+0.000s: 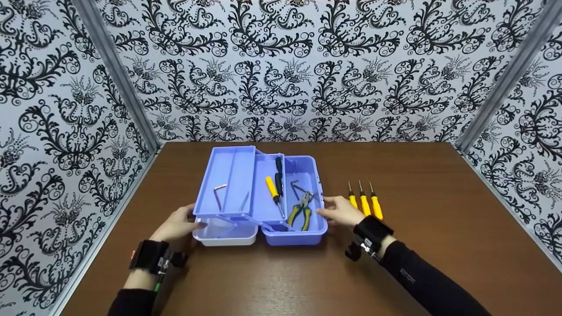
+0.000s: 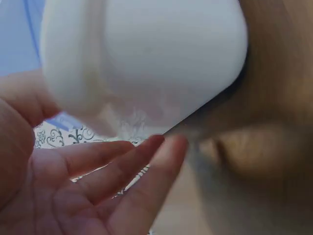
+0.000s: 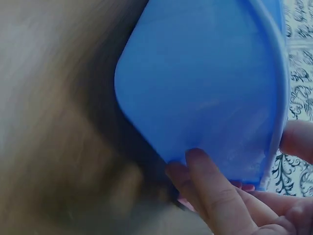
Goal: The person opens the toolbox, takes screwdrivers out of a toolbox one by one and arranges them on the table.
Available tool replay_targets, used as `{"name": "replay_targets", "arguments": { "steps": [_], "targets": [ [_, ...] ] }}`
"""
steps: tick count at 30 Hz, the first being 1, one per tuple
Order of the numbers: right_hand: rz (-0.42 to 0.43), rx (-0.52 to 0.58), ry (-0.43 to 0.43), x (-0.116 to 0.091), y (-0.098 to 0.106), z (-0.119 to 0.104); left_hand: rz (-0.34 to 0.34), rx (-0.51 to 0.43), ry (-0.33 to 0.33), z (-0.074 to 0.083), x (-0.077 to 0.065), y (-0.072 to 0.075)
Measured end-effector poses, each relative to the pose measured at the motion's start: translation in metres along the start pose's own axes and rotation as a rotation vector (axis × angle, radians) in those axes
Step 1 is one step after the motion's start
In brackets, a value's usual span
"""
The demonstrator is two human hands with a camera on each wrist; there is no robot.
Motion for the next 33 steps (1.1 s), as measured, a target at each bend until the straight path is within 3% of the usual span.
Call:
{"name": "replay_targets", "arguments": {
  "steps": [8,11,16,21,25,33],
  "targets": [
    [0.089,-0.345,0.195,-0.003,0.009,-0.022,0.105,-0.102,0.013,0.013,0.002,0.016],
    [0.184,-0.48,0.23,-0.003,0.012,-0.031,0.124,-0.202,0.062,0.018,0.003,0.019],
    [0.297,-0.644,0.309,-0.002,0.011,-0.053,0.102,-0.374,0.136,0.026,0.002,0.019],
    [0.344,-0.706,0.422,-0.001,0.002,-0.082,0.123,-0.342,0.098,0.031,0.005,0.019],
    [0.328,-0.729,0.539,0.003,-0.012,-0.098,0.143,-0.301,0.05,0.032,0.008,0.019],
    [0.236,-0.794,0.887,0.016,-0.05,-0.12,0.14,-0.304,0.017,0.03,0.01,0.02]
  ]
}}
Point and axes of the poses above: each hand's wrist, its own x-axis towards the middle knuckle, its own y-axis out of the back of the hand, z = x × y, the point moved 4 cm from there along x, towards the middle knuckle, and after that the axes turned 7 degrees about z, right-handed, at the moved point
